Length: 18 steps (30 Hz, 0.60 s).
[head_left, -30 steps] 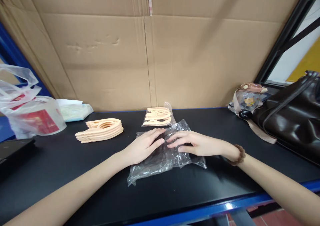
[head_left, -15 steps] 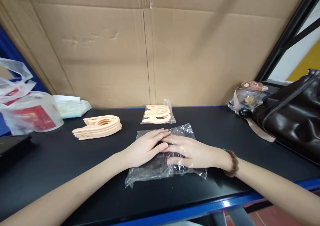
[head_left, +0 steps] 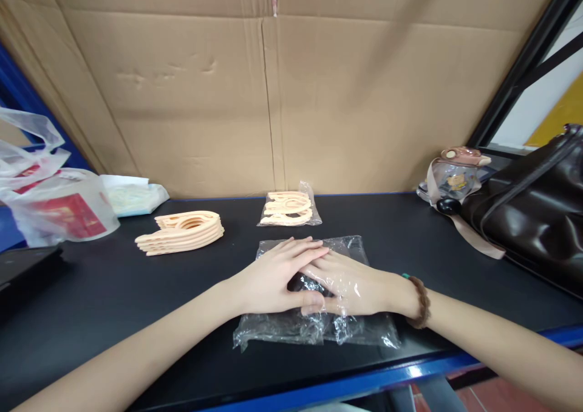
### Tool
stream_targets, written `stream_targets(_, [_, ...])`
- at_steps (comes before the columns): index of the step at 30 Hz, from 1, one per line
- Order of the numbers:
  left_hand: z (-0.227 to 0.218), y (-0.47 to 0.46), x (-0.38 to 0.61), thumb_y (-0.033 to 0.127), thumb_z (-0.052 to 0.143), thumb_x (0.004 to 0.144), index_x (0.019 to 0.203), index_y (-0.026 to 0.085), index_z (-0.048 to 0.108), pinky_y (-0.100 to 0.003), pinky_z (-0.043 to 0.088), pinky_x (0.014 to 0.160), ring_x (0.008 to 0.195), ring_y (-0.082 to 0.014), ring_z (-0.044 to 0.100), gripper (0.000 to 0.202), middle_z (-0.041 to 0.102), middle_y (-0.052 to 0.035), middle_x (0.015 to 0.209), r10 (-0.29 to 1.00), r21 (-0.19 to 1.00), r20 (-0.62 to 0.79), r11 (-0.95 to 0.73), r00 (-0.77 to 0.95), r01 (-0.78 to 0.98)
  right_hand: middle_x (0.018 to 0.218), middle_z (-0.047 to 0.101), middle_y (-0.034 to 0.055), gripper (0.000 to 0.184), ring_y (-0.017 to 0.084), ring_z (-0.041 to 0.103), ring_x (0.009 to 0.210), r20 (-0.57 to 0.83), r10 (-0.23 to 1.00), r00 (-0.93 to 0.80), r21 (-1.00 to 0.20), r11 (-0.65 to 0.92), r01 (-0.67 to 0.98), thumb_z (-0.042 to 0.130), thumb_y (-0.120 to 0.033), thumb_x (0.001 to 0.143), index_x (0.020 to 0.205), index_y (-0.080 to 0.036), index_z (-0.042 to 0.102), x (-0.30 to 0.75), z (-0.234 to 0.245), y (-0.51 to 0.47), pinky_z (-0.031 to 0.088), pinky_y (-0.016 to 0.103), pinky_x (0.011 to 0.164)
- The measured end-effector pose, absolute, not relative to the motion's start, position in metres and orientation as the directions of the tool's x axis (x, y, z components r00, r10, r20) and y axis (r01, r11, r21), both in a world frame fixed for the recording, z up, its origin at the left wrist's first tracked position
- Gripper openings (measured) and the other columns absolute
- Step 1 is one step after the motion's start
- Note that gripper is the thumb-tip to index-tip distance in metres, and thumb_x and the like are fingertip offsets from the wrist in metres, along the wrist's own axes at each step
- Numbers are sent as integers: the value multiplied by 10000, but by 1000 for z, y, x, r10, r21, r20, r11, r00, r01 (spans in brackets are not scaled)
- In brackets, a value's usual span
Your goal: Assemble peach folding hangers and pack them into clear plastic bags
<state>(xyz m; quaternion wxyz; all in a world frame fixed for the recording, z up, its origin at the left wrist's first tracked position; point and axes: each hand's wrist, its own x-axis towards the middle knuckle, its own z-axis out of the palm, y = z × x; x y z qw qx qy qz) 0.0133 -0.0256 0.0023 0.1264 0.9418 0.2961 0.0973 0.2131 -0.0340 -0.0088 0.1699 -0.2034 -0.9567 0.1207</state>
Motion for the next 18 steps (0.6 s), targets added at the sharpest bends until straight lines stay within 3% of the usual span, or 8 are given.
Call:
stream_targets(4, [3, -28, 16, 636, 556, 803, 1445, 256, 336, -531, 175, 1164, 1411, -292, 267, 778, 344, -78, 1520, 565, 237, 122, -815, 816, 528, 1435, 430, 141, 783, 275, 358, 1337, 293, 422, -858, -304, 892, 335, 639, -562, 786, 1404, -159, 376, 208, -12, -34, 315, 412, 1090])
stream_targets(8, [7, -29, 15, 694, 557, 760, 1436, 244, 356, -531, 152, 1169, 1407, -295, 278, 837, 366, -80, 1508, 549, 185, 149, -833, 823, 522, 1449, 406, 154, 832, 293, 312, 1365, 307, 415, -857, -263, 902, 343, 636, -619, 756, 1388, -135, 392, 207, -16, -35, 257, 428, 1123])
stream_targets(14, [11, -28, 9, 725, 555, 734, 1447, 241, 342, -548, 183, 1157, 1414, -314, 253, 888, 331, -81, 1526, 582, 236, 99, -802, 807, 549, 1555, 201, 149, 945, 314, 119, 1434, 196, 468, -862, -276, 870, 409, 586, -636, 788, 1505, -173, 181, 211, -14, -34, 160, 472, 1154])
stream_targets(18, [9, -22, 1, 719, 553, 741, 1476, 270, 272, -528, 261, 1134, 1425, -315, 217, 906, 269, -68, 1553, 619, 305, 72, -760, 782, 574, 1587, 43, 131, 915, 324, 19, 1446, 113, 507, -855, -328, 831, 449, 473, -649, 854, 1526, -193, 52, 218, -10, -32, 86, 508, 1162])
